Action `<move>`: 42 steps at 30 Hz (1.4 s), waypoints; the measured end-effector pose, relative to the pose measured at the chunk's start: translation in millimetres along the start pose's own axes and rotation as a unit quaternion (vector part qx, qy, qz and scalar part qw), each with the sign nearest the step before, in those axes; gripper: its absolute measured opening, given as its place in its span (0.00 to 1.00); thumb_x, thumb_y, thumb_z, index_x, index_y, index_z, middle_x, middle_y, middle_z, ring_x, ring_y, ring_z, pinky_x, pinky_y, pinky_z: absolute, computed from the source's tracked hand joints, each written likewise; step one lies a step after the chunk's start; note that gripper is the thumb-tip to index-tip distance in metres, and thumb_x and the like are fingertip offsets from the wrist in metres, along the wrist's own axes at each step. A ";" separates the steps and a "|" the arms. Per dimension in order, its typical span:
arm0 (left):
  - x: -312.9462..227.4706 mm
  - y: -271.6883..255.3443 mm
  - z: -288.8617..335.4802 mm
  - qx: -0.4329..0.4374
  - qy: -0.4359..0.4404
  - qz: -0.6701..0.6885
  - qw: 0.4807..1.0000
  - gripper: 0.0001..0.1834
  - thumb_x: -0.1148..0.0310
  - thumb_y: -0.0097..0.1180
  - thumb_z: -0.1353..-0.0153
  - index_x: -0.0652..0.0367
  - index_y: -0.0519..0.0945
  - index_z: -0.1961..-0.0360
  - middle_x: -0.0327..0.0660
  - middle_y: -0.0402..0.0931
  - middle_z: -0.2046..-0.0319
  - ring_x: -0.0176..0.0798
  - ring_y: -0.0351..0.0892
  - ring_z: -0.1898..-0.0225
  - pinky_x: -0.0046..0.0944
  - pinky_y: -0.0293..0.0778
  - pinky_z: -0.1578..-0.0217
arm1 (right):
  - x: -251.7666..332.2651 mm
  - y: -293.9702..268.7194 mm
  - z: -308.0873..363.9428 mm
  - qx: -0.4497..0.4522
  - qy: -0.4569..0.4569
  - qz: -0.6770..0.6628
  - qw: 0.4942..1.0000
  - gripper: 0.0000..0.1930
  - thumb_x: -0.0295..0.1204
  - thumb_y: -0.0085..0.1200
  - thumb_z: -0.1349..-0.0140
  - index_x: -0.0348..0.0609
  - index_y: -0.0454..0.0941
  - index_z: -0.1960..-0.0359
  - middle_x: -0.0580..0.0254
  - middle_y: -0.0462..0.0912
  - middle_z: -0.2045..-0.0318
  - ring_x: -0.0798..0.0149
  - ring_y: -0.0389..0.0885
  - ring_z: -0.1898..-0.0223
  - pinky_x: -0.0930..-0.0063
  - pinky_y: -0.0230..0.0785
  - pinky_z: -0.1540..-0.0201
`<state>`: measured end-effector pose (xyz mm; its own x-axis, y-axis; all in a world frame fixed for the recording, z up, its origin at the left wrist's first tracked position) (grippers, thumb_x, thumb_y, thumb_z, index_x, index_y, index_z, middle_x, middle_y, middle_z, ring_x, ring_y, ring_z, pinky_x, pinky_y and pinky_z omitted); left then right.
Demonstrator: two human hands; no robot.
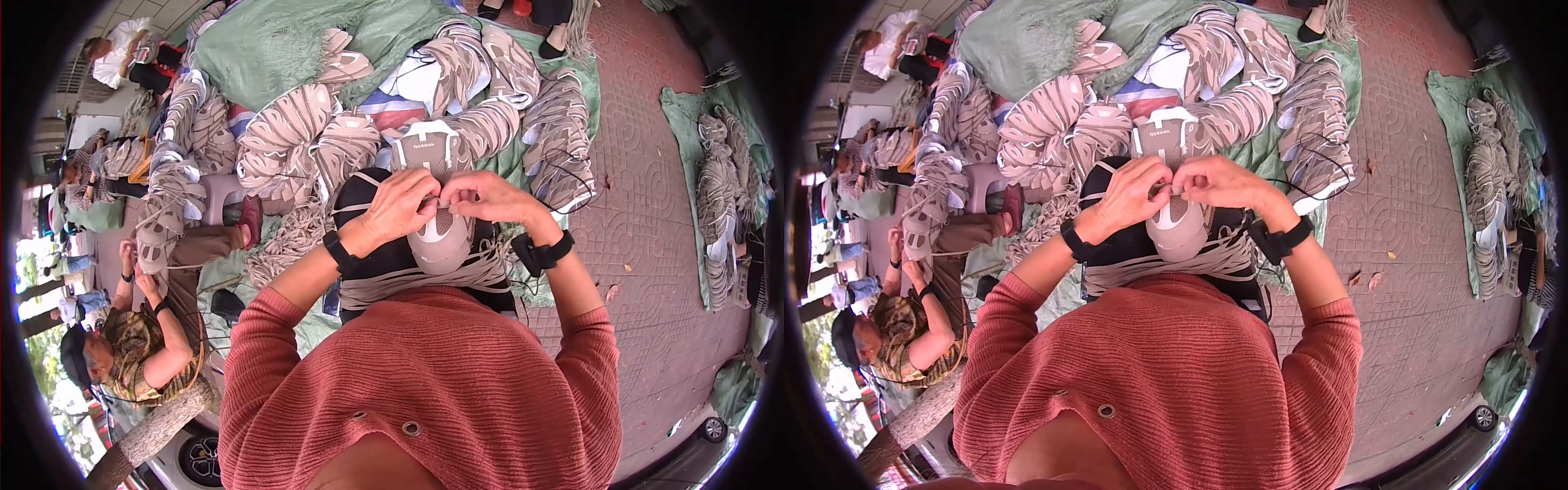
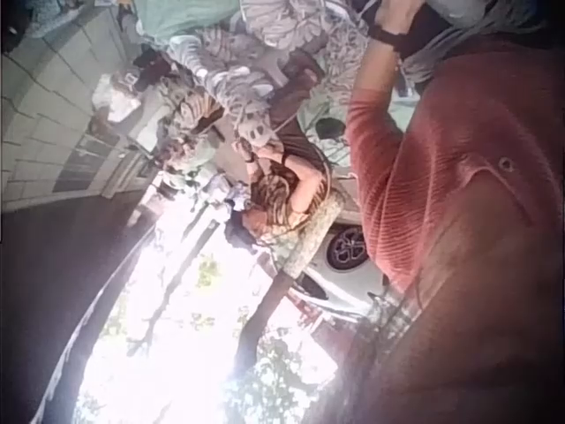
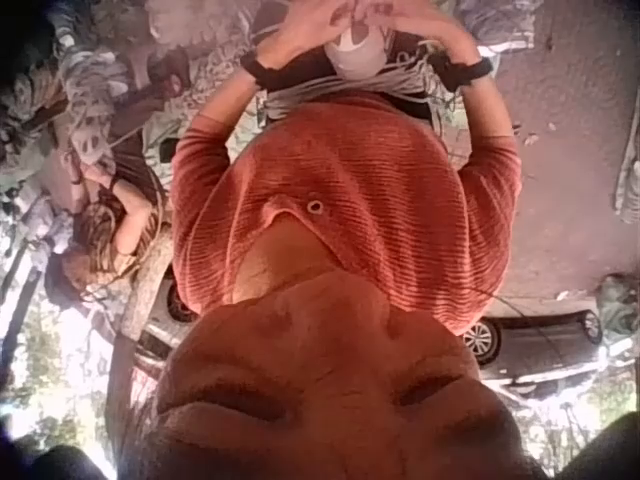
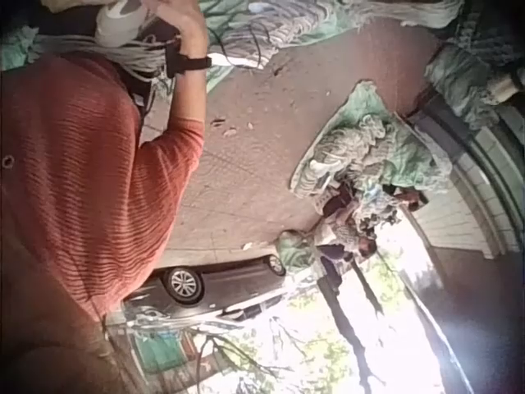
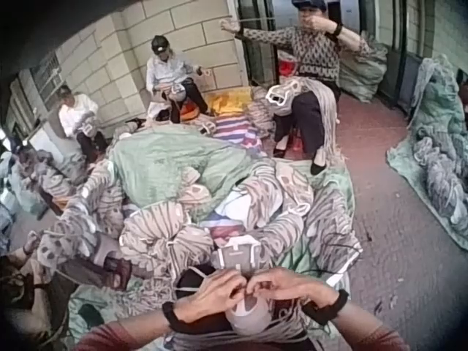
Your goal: Lacing and sorting shoe components in a manufacturing assembly setting.
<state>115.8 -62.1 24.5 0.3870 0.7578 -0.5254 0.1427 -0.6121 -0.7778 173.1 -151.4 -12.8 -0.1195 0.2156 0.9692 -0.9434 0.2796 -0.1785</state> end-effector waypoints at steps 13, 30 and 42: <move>9.1 -4.5 -5.7 0.130 0.021 -0.042 0.990 0.07 0.71 0.54 0.50 0.62 0.71 0.70 0.44 0.64 0.67 0.49 0.67 0.62 0.43 0.65 0.61 | 32.9 3.4 19.9 -0.354 -0.221 0.351 0.838 0.08 0.19 0.54 0.56 0.40 0.67 0.78 0.60 0.70 0.79 0.56 0.73 0.82 0.68 0.66 0.81; 49.0 12.4 -33.7 0.182 -0.101 0.038 0.977 0.09 0.68 0.49 0.50 0.64 0.69 0.79 0.48 0.68 0.77 0.52 0.70 0.74 0.46 0.65 0.72 | 49.2 -17.1 13.8 -0.277 -0.241 0.339 0.866 0.16 0.18 0.46 0.59 0.43 0.69 0.65 0.60 0.69 0.62 0.52 0.72 0.63 0.61 0.69 0.60; 67.7 -29.6 -40.0 0.204 -0.259 0.267 0.906 0.17 0.63 0.54 0.43 0.60 0.71 0.85 0.34 0.68 0.86 0.32 0.67 0.81 0.33 0.63 0.76 | 13.0 -10.3 -0.3 -0.131 -0.166 0.279 0.937 0.15 0.15 0.42 0.62 0.39 0.70 0.69 0.58 0.68 0.70 0.52 0.69 0.63 0.64 0.65 0.62</move>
<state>174.2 -1.8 25.8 -0.1922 0.4470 -0.8736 -0.3283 -0.8682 -0.3720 181.3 -151.2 1.5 -0.7025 0.1062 0.7037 -0.6016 0.4396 -0.6670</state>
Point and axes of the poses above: each hand's wrist, its own z-axis away from the middle knuckle, its own y-axis out of the palm, x = y × z, the point moved 8 cm from there along -z, towards the middle knuckle
